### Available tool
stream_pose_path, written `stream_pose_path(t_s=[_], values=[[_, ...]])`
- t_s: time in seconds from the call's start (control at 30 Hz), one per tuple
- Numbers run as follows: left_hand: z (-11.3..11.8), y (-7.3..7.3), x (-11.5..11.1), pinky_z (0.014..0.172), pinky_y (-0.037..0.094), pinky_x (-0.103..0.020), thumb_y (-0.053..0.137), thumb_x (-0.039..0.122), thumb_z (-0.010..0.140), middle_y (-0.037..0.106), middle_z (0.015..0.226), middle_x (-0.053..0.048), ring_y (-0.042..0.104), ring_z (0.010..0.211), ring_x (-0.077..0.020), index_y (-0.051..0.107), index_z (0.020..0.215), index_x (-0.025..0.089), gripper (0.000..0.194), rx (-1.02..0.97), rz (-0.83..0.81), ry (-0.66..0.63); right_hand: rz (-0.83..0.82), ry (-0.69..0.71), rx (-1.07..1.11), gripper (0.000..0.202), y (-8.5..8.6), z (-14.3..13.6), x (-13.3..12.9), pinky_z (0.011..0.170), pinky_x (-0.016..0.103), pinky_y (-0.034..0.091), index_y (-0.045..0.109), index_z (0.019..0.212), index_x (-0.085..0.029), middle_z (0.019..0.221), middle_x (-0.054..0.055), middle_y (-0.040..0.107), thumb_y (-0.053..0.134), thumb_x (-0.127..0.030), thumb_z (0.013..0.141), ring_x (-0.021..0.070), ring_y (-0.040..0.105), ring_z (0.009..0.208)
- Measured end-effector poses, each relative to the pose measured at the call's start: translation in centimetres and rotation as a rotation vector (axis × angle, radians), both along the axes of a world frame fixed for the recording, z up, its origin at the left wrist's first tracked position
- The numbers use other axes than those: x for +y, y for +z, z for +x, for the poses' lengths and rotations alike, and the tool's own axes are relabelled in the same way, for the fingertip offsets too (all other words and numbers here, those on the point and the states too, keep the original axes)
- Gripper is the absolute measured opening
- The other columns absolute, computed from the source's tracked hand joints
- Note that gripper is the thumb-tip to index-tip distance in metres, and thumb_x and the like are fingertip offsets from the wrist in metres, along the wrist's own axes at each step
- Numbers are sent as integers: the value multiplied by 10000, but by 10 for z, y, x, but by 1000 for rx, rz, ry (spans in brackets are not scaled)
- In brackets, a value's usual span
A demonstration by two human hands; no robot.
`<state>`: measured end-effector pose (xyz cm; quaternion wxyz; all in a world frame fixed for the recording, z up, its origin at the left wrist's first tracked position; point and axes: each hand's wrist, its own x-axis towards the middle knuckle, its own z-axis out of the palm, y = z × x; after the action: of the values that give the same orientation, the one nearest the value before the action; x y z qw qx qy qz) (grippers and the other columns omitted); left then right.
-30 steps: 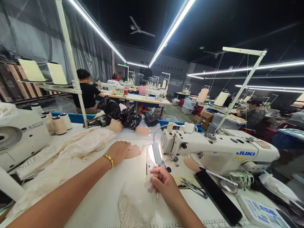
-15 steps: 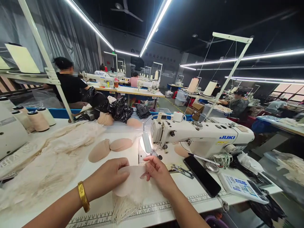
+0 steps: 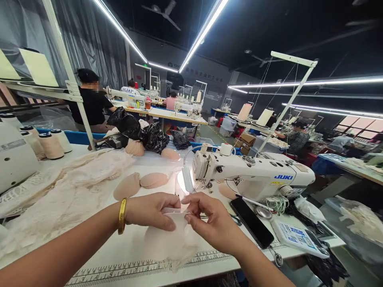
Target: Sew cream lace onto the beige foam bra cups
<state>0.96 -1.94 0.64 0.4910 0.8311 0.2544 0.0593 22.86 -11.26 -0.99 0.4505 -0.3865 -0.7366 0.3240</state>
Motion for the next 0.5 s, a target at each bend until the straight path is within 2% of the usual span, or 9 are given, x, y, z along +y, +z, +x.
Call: stream_pose_path(t_s=[0.07,0.1,0.17,0.23,0.3,0.33,0.4,0.5], values=[[-7,-2,2,561,416,-242,661,422,781,588,798,36,572,693,-167,526,890,224,263,31,-28,125,180,-122,-55,270,2,2,2,672,249,497,694,1148,-266,845,-29,685,636,-111,935,128,609,725],[-11,-3,2,550,382,-241,632,385,798,557,771,41,538,668,-157,502,861,225,216,14,45,198,289,-187,-80,259,1,1,4,676,251,502,685,1153,-265,868,-20,695,628,-108,955,132,614,737],[-20,-6,1,552,338,-256,584,287,807,511,716,49,481,627,-150,471,806,227,127,-66,395,346,488,-291,-129,269,-9,-3,9,690,264,514,657,1189,-261,900,1,700,608,-92,986,150,619,766],[-27,-14,0,572,326,-283,531,189,834,515,687,41,469,616,-164,480,793,226,75,-132,783,412,613,-335,-173,317,-27,-7,17,714,281,528,622,1243,-253,936,28,707,579,-61,994,175,632,822],[-33,-28,-3,619,355,-320,460,107,899,564,696,18,500,631,-190,519,812,220,154,-124,1065,361,661,-338,-265,350,-51,-9,27,739,293,532,602,1265,-231,984,56,725,541,-27,988,194,645,877],[-34,-36,-5,649,373,-341,444,80,921,595,715,6,523,645,-203,538,816,218,197,-85,1146,302,671,-330,-354,339,-64,-7,33,735,295,522,612,1237,-217,986,63,732,520,-14,981,198,644,873],[-33,-54,-12,709,401,-370,524,87,926,647,763,-3,572,685,-219,565,806,219,183,20,1158,139,663,-290,-610,278,-87,0,43,664,288,456,660,1066,-218,897,35,719,509,-9,963,190,605,778],[-21,-72,-18,738,424,-360,648,111,903,677,831,11,607,741,-211,580,817,218,153,67,1039,-10,636,-183,-776,219,-106,16,56,604,287,361,651,829,-233,797,-18,689,590,-70,963,170,557,702]])
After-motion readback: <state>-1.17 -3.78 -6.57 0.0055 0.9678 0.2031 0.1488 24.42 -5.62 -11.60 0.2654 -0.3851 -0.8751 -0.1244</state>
